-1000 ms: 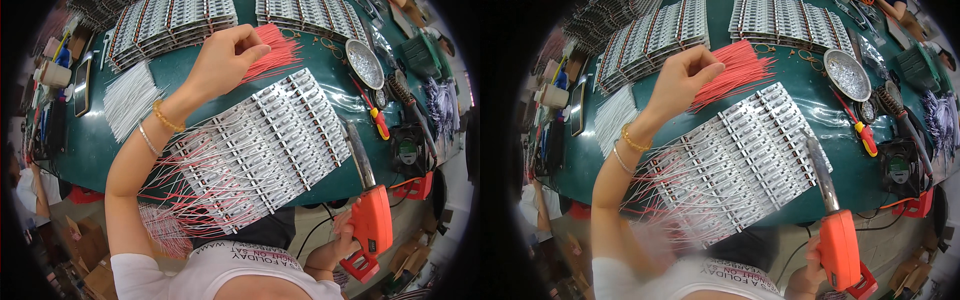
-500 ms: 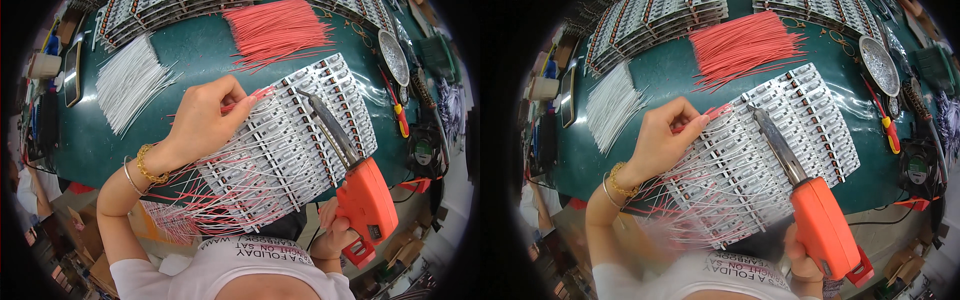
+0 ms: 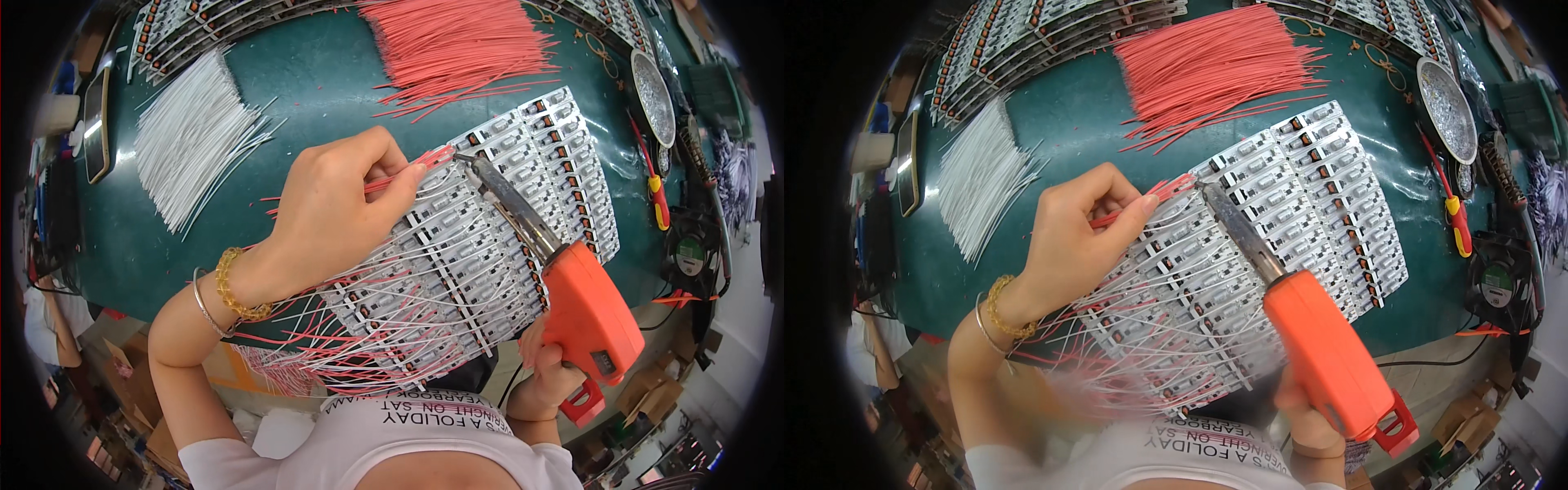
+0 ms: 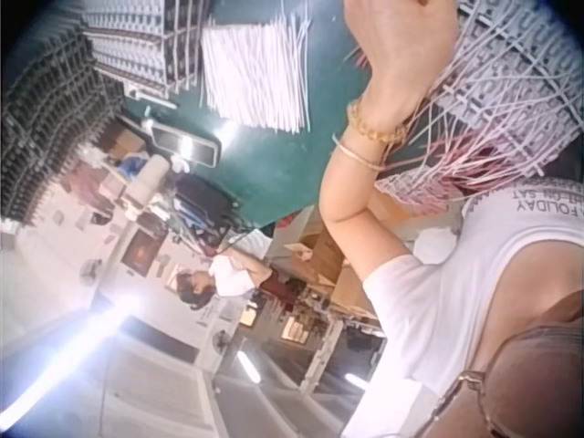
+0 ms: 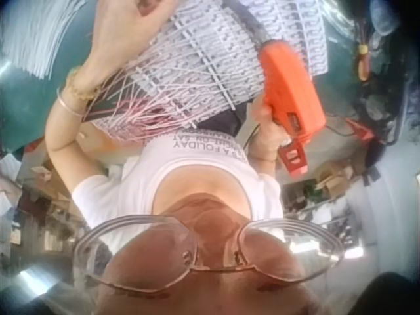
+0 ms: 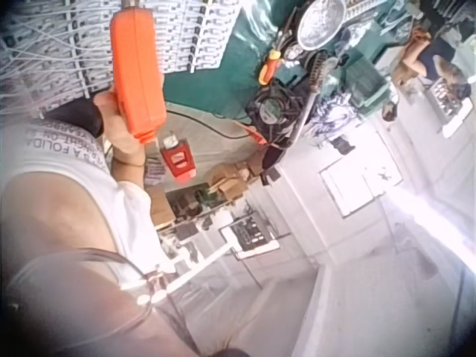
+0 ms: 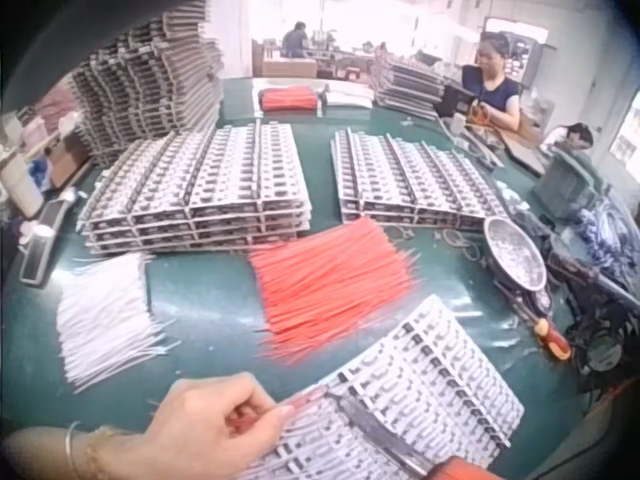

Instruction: The person uses a soldering iron to attach red and white wires to a grid of electronic components on a workbench. They repeatedly pick up individual wires, position them on the component terminals, and apply the soldering iron to secure the connections. The process is performed one wire at a time in a repetitive sequence.

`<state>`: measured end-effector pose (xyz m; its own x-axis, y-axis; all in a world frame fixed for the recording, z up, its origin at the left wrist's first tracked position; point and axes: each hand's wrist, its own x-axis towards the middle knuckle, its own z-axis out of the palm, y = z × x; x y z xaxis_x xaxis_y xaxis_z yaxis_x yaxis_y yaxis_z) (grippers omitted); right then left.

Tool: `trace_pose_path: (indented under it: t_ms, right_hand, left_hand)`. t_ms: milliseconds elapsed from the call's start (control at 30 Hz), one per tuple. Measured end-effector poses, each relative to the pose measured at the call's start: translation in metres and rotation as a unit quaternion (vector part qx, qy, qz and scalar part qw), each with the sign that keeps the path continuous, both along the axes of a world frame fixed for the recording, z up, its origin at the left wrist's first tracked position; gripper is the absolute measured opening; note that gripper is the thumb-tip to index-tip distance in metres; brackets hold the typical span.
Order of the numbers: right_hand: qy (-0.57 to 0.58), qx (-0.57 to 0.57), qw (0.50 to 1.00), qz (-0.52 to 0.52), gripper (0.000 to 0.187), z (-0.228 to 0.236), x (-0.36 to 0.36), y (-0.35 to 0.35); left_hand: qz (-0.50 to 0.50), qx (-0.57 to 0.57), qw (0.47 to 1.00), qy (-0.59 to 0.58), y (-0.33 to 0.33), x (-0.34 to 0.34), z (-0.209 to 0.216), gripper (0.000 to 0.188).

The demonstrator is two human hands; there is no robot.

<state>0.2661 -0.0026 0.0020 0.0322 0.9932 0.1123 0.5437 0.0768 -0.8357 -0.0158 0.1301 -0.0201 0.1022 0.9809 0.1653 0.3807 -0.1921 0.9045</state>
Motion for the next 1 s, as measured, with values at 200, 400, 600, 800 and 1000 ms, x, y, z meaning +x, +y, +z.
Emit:
trace_pose_path:
  t_ms: [200,400,600,800,1000]
  right_hand:
    - [0.055,-0.027,0.998,-0.034,0.075,0.014,-0.019,0.002]
    - [0.134,-0.024,0.990,-0.047,0.084,0.023,-0.031,0.008]
    - [0.143,-0.030,0.989,-0.033,0.084,0.025,-0.032,0.009]
    - [0.155,0.008,0.986,-0.055,0.082,0.021,-0.030,0.005]
    - [0.139,0.022,0.989,-0.033,0.079,0.017,-0.021,0.001]
  left_hand:
    - [0.000,0.020,1.000,0.004,0.000,0.003,-0.001,0.017]
    - [0.004,0.017,1.000,0.002,-0.001,0.003,-0.001,0.016]
    - [0.010,0.017,1.000,-0.007,-0.001,0.004,-0.003,0.015]
    - [0.044,0.167,0.985,0.006,-0.003,0.006,-0.003,0.011]
    - [0.004,0.124,0.992,0.013,-0.013,0.015,-0.006,0.011]
